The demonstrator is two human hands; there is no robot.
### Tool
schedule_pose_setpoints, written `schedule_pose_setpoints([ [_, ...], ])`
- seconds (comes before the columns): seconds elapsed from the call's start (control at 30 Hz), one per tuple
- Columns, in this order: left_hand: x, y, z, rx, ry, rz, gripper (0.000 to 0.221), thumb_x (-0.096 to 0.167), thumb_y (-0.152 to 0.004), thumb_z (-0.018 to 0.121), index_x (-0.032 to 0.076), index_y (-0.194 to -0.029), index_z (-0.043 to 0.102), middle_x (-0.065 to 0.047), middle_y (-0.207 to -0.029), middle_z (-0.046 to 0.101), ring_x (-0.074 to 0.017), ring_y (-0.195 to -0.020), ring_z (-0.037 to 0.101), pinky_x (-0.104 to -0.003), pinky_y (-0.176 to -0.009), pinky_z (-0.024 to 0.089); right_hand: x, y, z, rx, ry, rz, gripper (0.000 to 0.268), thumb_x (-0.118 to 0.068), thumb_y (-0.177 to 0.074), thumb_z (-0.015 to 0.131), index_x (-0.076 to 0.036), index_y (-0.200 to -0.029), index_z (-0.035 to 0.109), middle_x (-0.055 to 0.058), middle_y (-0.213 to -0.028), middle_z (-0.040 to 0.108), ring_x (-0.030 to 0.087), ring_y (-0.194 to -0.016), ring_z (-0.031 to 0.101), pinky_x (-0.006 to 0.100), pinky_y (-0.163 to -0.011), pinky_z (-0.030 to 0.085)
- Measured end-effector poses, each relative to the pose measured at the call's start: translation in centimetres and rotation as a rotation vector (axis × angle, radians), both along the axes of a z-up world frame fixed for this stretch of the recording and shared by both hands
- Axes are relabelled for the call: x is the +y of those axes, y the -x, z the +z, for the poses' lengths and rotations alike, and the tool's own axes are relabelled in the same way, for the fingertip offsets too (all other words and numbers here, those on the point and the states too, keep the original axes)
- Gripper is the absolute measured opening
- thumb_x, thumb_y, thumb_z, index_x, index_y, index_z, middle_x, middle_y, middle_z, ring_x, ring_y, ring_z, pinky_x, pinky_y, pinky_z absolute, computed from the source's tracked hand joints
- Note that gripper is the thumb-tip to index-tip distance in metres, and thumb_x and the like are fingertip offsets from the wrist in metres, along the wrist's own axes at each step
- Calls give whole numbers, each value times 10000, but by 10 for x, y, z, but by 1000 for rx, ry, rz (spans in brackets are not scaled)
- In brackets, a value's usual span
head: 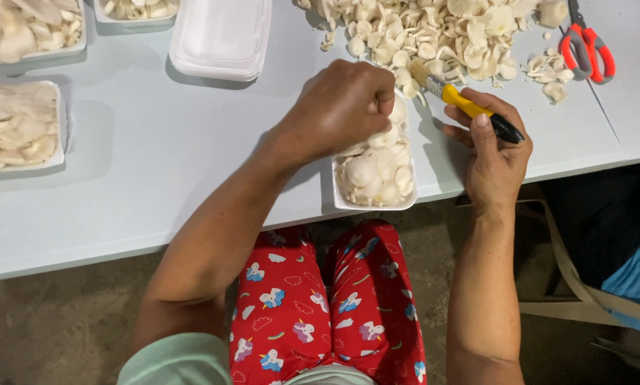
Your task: The person picks up individual mushrooms from a large pile and places them into white foam trays, using a brush to clean off debris and arranging them neatly in rows.
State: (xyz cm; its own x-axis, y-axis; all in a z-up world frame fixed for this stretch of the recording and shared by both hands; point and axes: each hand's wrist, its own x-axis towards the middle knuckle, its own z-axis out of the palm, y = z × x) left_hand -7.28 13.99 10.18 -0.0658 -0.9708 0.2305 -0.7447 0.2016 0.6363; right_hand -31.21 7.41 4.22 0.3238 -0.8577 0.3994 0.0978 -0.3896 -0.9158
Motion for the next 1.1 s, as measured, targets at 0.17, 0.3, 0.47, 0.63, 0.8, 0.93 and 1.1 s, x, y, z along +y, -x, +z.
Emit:
schedule_pose_setpoints([
  [0.17,3,-20,23,258,-59,41,80,97,-943,650,144,-886,683,-23,-914,745,-128,-819,712,-258,-743,614,-3,1,-8,-47,-8,-37,394,-369,-1057,637,-57,-1297,617,141,-1340,670,282,-1165,747,324,-877,654],
  [0.3,-17,-50,0,108,439,235,118,31,-918,614,134,-873,651,1,-791,703,-152,-715,664,-330,-628,514,-2,3,-11,-151,69,-30,388,-370,-1093,618,-55,-1318,583,193,-1364,645,300,-1156,731,336,-870,661],
  [0.47,-51,-75,-35,105,448,226,139,20,-880,607,111,-795,668,12,-781,730,-138,-715,660,-330,-635,509,-8,8,-19,-219,59,98,337,-295,-1103,616,-40,-1320,575,238,-1339,650,316,-1090,734,353,-848,673],
  [0.63,-85,-88,-56,158,327,209,143,60,-912,656,131,-845,761,-22,-849,764,-167,-801,697,-369,-687,526,-3,2,-3,-73,-91,44,354,-313,-1024,648,-23,-1227,626,192,-1251,703,282,-1019,764,329,-834,676],
  [0.8,-122,-80,-52,163,402,75,137,34,-904,689,131,-826,747,-15,-840,771,-157,-803,722,-345,-692,563,-5,2,-3,-82,-16,39,359,-290,-1047,654,-35,-1297,625,193,-1370,643,304,-1190,718,341,-919,674],
  [0.93,-166,-74,-75,70,535,2,100,39,-927,701,109,-915,771,-59,-895,773,-245,-842,731,-440,-698,580,-7,4,-10,-143,20,0,404,-340,-1049,655,-30,-1301,593,215,-1379,633,332,-1173,720,359,-892,666],
  [1.1,-186,-64,-81,42,325,-82,240,21,-925,703,88,-1150,754,-160,-1211,729,-339,-1126,679,-472,-923,540,-1,1,-1,-78,-45,-8,354,-303,-1033,647,-5,-1224,626,212,-1265,685,320,-1051,756,344,-842,681],
])
